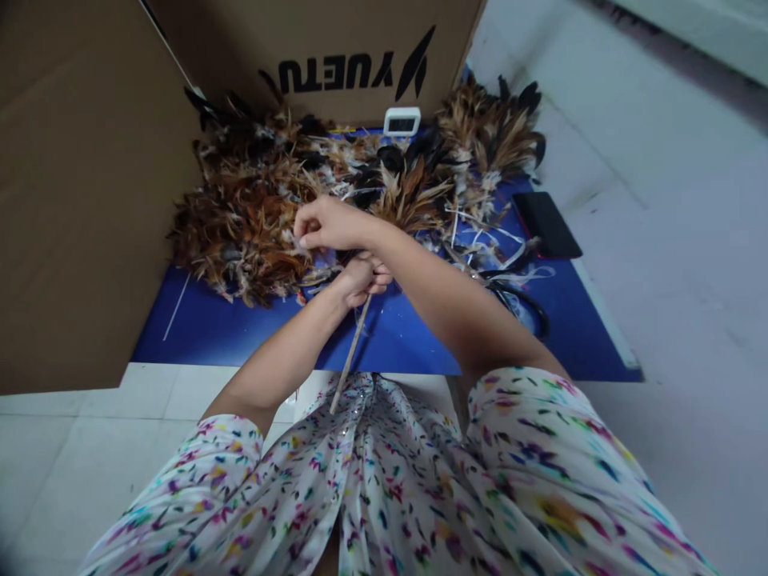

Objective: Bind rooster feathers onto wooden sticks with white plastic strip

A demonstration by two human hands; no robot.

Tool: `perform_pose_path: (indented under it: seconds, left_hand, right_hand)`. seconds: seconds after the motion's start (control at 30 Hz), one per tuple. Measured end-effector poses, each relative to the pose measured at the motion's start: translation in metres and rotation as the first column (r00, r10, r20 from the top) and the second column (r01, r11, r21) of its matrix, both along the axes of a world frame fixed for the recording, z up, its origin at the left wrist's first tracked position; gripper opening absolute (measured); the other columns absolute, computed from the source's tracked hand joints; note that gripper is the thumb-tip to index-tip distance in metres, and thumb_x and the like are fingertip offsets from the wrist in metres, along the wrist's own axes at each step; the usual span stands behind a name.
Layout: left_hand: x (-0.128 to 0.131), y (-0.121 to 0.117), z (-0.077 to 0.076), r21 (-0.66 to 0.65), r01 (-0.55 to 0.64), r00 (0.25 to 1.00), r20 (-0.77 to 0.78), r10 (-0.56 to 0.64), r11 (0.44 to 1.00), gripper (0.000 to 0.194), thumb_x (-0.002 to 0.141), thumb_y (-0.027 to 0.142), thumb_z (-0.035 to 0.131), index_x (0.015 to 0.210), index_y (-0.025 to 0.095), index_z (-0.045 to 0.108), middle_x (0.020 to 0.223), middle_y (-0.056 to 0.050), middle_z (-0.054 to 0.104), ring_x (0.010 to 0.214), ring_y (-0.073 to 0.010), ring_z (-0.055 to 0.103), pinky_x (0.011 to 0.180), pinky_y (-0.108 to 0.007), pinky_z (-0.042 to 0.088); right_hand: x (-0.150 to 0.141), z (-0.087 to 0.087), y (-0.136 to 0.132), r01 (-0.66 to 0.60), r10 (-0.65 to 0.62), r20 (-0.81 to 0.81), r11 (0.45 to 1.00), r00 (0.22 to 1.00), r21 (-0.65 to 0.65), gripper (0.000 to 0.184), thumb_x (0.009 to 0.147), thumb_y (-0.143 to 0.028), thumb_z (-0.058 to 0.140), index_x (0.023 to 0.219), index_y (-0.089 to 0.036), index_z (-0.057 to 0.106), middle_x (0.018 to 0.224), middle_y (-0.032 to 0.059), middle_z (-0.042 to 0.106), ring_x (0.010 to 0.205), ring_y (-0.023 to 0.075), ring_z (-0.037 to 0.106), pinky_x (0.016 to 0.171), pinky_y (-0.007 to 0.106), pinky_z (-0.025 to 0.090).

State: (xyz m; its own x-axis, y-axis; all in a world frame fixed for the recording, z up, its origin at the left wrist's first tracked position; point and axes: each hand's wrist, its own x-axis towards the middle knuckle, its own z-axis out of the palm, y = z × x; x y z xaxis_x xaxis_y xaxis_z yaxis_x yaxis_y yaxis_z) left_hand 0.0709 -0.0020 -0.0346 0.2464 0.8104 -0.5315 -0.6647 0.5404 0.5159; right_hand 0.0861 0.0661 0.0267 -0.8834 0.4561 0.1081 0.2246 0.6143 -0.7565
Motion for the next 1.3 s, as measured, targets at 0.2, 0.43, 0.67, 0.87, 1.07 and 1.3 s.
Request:
perform_pose_path:
  seconds: [0.2, 0.43, 0.67, 0.87, 1.07, 1.3]
  left_hand:
    - [-0.009, -0.001, 0.010, 0.147, 0.110, 0.985, -0.147, -0.089, 0.983, 0.027, 0.101, 0.028, 0.039, 0.079, 0.015, 0.049, 0.051, 0.010, 0.027, 0.034, -0.0014, 0.023, 0.034, -0.011, 0.010]
    - [-0.020, 0.004, 0.010, 0.144, 0.097, 0.995, -0.047, -0.091, 0.985, 0.029, 0.102, 0.026, 0.037, 0.079, 0.014, 0.050, 0.053, 0.008, 0.031, 0.035, -0.0013, 0.025, 0.033, -0.012, 0.011]
    - [-0.021, 0.003, 0.012, 0.172, 0.156, 0.987, -0.055, -0.149, 0.973, 0.030, 0.101, 0.028, 0.038, 0.082, 0.013, 0.054, 0.060, 0.002, 0.050, 0.035, 0.0002, 0.027, 0.031, -0.010, 0.013]
    - [-0.018, 0.001, 0.010, 0.182, 0.201, 0.973, -0.149, -0.176, 0.962, 0.028, 0.099, 0.030, 0.045, 0.085, 0.010, 0.057, 0.069, -0.006, 0.066, 0.035, 0.0014, 0.027, 0.030, -0.010, 0.015]
    - [-0.017, 0.000, 0.010, 0.187, 0.242, 0.961, -0.180, -0.209, 0.952, 0.029, 0.100, 0.028, 0.042, 0.086, 0.009, 0.057, 0.070, -0.007, 0.066, 0.034, 0.0014, 0.028, 0.030, -0.010, 0.015]
    - [-0.017, -0.003, 0.014, 0.169, 0.278, 0.951, -0.189, -0.245, 0.946, 0.029, 0.100, 0.030, 0.041, 0.088, 0.011, 0.058, 0.058, 0.002, 0.050, 0.034, 0.0004, 0.025, 0.030, -0.010, 0.014]
  right_hand:
    - [0.046, 0.021, 0.014, 0.126, -0.274, -0.351, 0.912, 0.895, -0.390, 0.024, 0.068, -0.024, 0.081, 0.088, -0.017, 0.068, 0.074, -0.0011, 0.068, 0.066, 0.0097, 0.060, 0.059, 0.021, 0.048]
    - [0.125, 0.032, 0.008, 0.331, -0.433, -0.366, 0.891, 0.823, -0.310, 0.021, 0.073, -0.034, 0.079, 0.084, -0.017, 0.070, 0.075, -0.0007, 0.067, 0.068, 0.0107, 0.061, 0.068, 0.026, 0.052]
    - [0.163, 0.014, 0.004, 0.292, -0.287, -0.095, 0.955, 0.953, 0.052, 0.018, 0.081, -0.035, 0.067, 0.089, -0.022, 0.076, 0.085, 0.0019, 0.071, 0.078, 0.0148, 0.063, 0.077, 0.031, 0.050]
    - [0.153, 0.002, -0.001, 0.176, -0.174, -0.021, 0.972, 0.984, 0.154, 0.018, 0.084, -0.027, 0.060, 0.087, -0.021, 0.076, 0.093, 0.0050, 0.070, 0.089, 0.0176, 0.064, 0.088, 0.034, 0.048]
    - [0.146, -0.003, 0.000, 0.200, -0.208, 0.018, 0.958, 0.978, 0.206, 0.015, 0.081, -0.021, 0.062, 0.085, -0.020, 0.076, 0.091, 0.0037, 0.073, 0.086, 0.0164, 0.065, 0.085, 0.031, 0.046]
    - [0.141, -0.007, -0.003, 0.300, -0.315, 0.030, 0.926, 0.949, 0.230, 0.014, 0.078, -0.019, 0.066, 0.089, -0.017, 0.075, 0.086, 0.0027, 0.075, 0.082, 0.0157, 0.067, 0.078, 0.027, 0.044]
